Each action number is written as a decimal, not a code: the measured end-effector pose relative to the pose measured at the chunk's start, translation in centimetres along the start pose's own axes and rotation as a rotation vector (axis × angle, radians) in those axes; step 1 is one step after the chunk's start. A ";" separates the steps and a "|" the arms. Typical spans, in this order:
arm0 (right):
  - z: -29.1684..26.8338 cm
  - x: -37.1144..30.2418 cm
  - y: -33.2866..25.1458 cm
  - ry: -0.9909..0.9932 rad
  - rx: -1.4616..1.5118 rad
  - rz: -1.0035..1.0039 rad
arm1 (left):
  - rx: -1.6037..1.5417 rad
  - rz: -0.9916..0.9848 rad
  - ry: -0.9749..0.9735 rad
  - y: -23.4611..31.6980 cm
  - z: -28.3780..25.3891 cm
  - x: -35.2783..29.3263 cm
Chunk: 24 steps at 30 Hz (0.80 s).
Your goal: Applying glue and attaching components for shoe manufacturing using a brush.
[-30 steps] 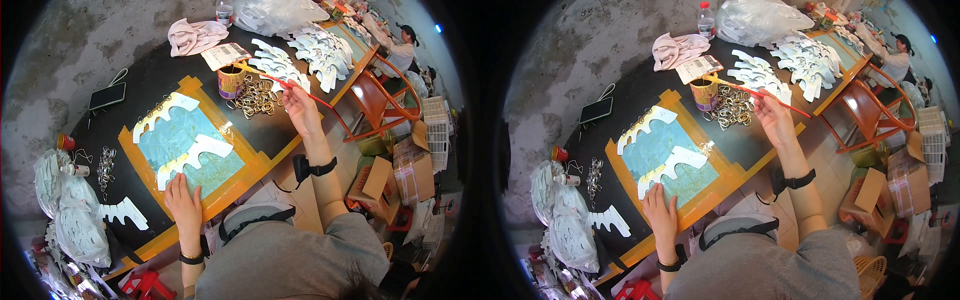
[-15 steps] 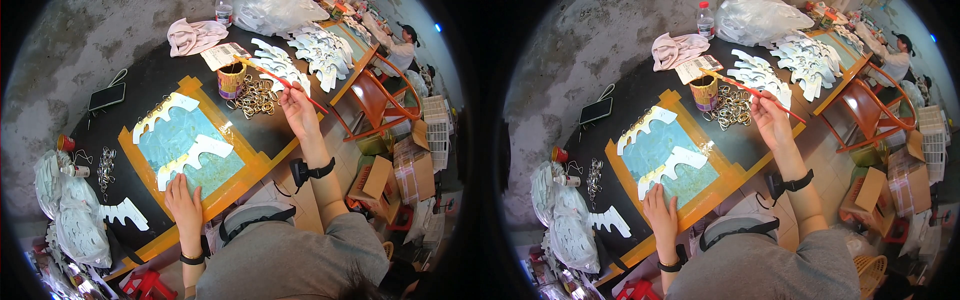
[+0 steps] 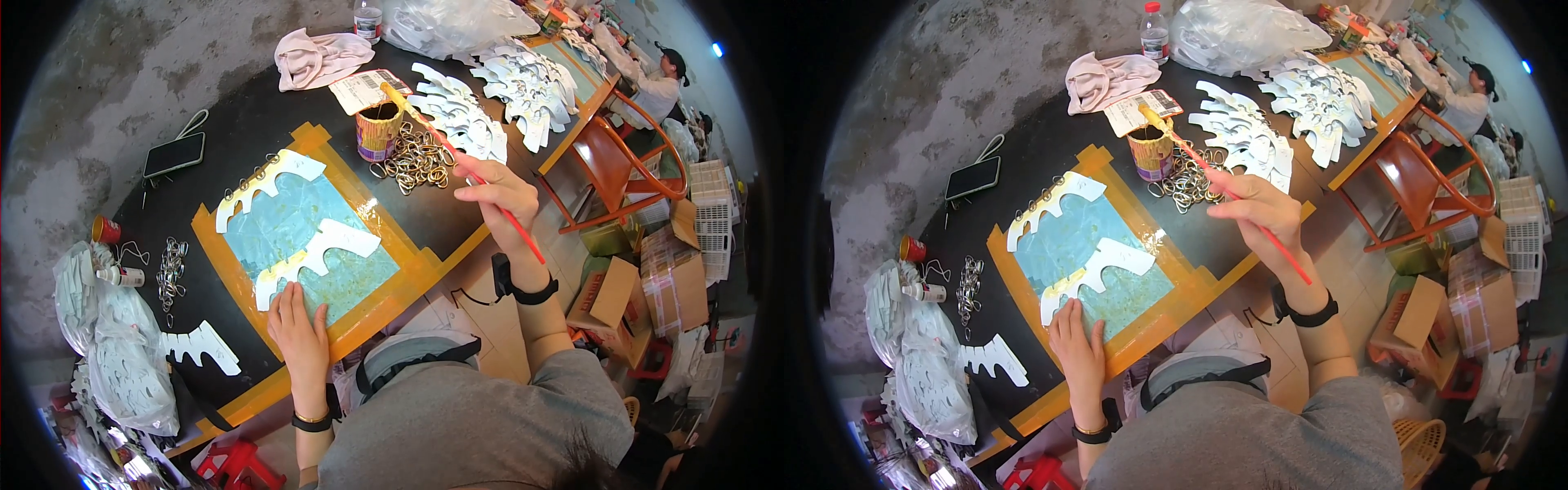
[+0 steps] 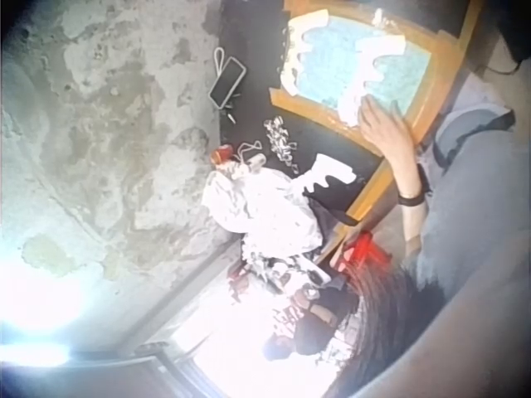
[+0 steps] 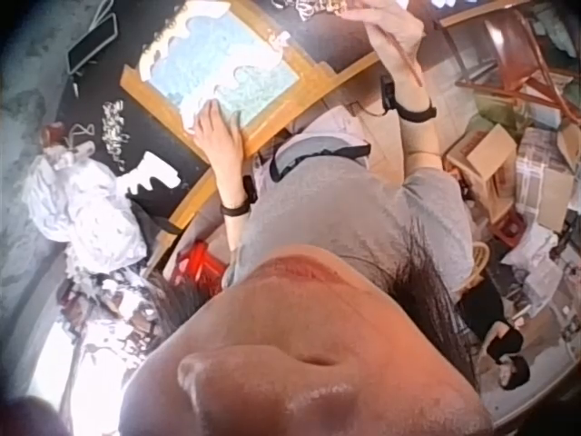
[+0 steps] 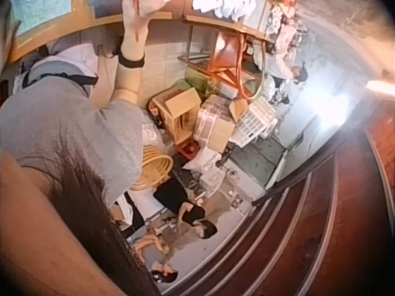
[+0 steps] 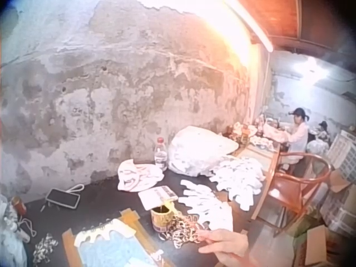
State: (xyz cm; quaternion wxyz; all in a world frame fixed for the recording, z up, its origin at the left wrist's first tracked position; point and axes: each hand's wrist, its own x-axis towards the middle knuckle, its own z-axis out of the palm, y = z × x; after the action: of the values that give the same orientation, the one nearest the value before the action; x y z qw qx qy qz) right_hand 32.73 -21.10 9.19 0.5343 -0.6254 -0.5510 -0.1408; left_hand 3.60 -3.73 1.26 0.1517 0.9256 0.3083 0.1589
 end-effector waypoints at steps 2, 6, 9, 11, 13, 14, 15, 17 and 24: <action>-0.3 0.6 -0.1 -0.066 -0.100 -0.137 | -0.002 -0.004 -0.005 0.0 -0.1 0.0; -0.5 1.4 -0.5 -0.083 -0.305 -0.202 | -0.009 -0.002 -0.013 -0.1 0.1 0.0; -0.5 1.7 0.3 -0.001 -0.323 -0.202 | -0.004 -0.012 -0.011 -0.1 0.1 0.0; -0.5 1.4 0.8 0.054 -0.310 -0.206 | 0.001 -0.012 -0.009 -0.1 0.0 0.0; -0.7 0.9 1.1 0.165 -0.241 0.067 | 0.002 -0.006 -0.009 -0.1 0.1 0.1; -0.6 1.0 1.0 0.228 -0.188 0.152 | -0.005 -0.003 -0.006 -0.1 0.1 0.1; -0.4 0.9 1.2 0.228 -0.187 0.152 | -0.010 -0.001 -0.003 -0.1 0.1 0.1; 0.0 0.9 1.9 0.488 0.191 0.453 | -0.004 -0.005 -0.012 -0.1 0.0 0.0; 0.0 -0.4 5.7 0.662 0.844 0.746 | 0.004 -0.003 -0.010 -0.1 0.1 0.0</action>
State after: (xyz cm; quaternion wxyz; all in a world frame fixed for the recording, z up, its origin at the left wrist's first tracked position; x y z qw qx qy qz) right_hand 37.44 -20.31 5.97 0.8884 -0.4346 -0.1111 0.0974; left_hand 3.58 -3.67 1.17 0.1515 0.9262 0.3092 0.1536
